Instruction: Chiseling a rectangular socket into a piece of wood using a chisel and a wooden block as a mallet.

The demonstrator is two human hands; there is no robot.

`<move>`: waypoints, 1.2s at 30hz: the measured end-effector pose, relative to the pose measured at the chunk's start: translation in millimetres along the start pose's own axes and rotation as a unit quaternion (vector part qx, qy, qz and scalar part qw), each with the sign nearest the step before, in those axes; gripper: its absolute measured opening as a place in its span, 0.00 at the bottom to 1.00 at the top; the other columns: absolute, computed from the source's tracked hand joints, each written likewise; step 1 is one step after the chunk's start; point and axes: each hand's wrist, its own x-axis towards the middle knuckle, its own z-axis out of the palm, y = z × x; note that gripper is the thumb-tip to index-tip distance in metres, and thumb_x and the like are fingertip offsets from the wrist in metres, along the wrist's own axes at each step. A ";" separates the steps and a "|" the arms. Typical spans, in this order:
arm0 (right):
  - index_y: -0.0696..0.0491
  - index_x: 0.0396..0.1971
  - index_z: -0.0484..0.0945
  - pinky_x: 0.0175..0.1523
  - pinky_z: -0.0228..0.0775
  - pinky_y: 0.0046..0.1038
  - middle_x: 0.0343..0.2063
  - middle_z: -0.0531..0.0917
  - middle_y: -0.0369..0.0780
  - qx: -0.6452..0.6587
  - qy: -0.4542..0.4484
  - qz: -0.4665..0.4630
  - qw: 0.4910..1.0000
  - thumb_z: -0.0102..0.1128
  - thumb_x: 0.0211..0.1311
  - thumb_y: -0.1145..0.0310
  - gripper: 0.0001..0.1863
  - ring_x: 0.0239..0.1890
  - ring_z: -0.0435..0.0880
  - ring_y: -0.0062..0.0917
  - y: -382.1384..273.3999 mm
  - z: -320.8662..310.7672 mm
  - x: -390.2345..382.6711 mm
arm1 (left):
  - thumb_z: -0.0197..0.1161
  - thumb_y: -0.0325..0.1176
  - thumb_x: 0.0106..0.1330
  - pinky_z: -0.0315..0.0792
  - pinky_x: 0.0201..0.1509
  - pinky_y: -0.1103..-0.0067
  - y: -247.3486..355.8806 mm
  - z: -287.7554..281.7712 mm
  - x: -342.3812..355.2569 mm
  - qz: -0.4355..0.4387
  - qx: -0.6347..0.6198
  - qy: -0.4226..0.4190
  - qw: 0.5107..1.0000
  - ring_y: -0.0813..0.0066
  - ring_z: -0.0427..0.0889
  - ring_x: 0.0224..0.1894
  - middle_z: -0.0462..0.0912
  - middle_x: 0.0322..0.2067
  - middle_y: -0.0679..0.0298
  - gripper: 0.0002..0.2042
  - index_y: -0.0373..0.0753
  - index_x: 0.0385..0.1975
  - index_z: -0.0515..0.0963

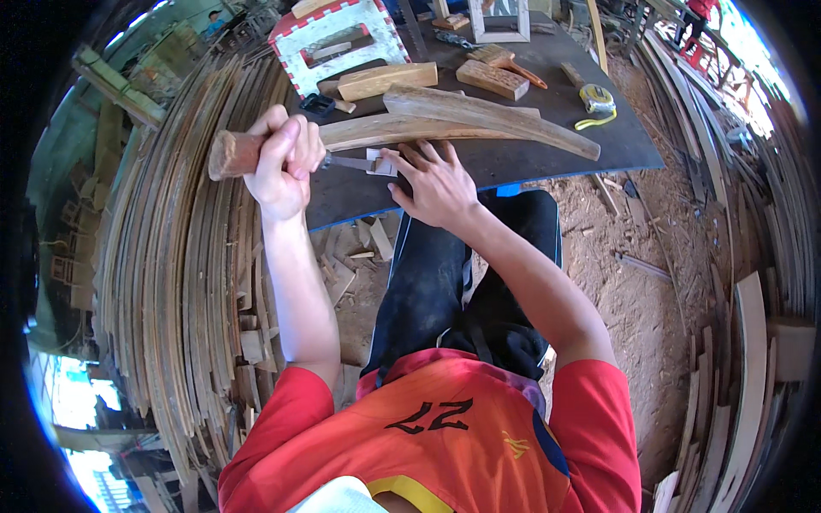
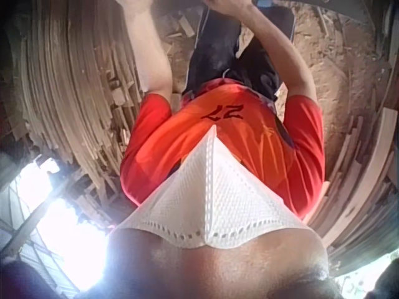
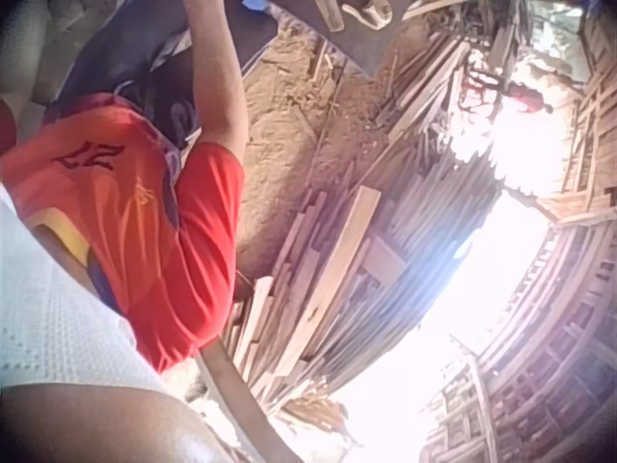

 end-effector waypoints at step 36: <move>0.54 0.41 0.70 0.32 0.75 0.43 0.29 0.83 0.46 -0.016 -0.122 0.176 0.977 0.65 0.59 0.50 0.24 0.31 0.83 0.48 38.1 -114.5 -39.3 | 0.60 0.29 0.63 0.47 0.19 0.83 -3.4 -17.5 25.2 -0.061 0.015 0.002 0.998 0.89 0.54 0.13 0.58 0.11 0.76 0.19 0.42 0.13 0.59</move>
